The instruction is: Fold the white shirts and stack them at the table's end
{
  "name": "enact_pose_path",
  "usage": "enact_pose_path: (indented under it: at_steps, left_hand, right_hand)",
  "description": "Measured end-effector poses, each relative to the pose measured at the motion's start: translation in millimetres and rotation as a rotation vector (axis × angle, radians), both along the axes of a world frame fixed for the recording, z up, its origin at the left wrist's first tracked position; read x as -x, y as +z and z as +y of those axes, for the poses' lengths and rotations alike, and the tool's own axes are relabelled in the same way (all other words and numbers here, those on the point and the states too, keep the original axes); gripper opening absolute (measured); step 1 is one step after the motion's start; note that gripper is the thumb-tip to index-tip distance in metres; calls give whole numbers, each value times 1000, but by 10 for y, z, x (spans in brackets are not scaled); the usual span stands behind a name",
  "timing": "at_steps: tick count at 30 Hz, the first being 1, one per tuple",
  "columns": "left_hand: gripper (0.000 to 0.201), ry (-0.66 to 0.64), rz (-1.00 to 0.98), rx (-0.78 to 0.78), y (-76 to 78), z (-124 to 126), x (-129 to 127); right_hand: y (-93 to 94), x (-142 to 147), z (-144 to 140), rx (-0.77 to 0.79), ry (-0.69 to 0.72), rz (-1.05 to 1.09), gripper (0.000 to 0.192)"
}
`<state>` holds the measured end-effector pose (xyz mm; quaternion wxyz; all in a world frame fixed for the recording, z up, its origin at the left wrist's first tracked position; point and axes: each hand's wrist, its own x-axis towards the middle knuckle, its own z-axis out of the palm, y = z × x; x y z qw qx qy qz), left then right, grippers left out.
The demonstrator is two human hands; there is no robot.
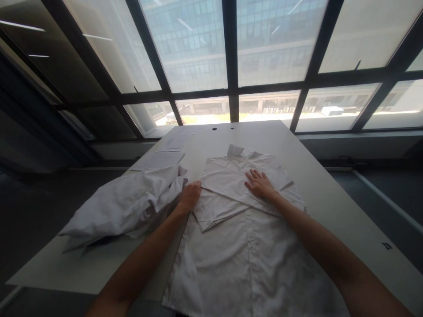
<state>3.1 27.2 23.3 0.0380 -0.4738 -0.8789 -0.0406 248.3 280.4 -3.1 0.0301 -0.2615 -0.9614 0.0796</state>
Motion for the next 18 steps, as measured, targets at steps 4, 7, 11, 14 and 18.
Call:
enact_pose_path:
  at_steps: [4,7,11,14,18]
  left_hand:
    - [46,-1,25,0,9,-73,-203]
    - [45,-18,61,12,5,-162,-324]
    - [41,2,91,4,30,-3,-492]
    - [54,-59,26,-8,-2,340,-617]
    - [64,-102,-116,55,-95,725,-692]
  right_hand:
    - [-23,-121,-69,-9,-1,15,69]
    - [-52,-233,-144,-22,16,30,70]
    - [-60,-294,-196,-29,22,29,69]
    - [-45,-281,-181,-23,16,20,69]
    - [-21,-269,-155,1,18,-5,69]
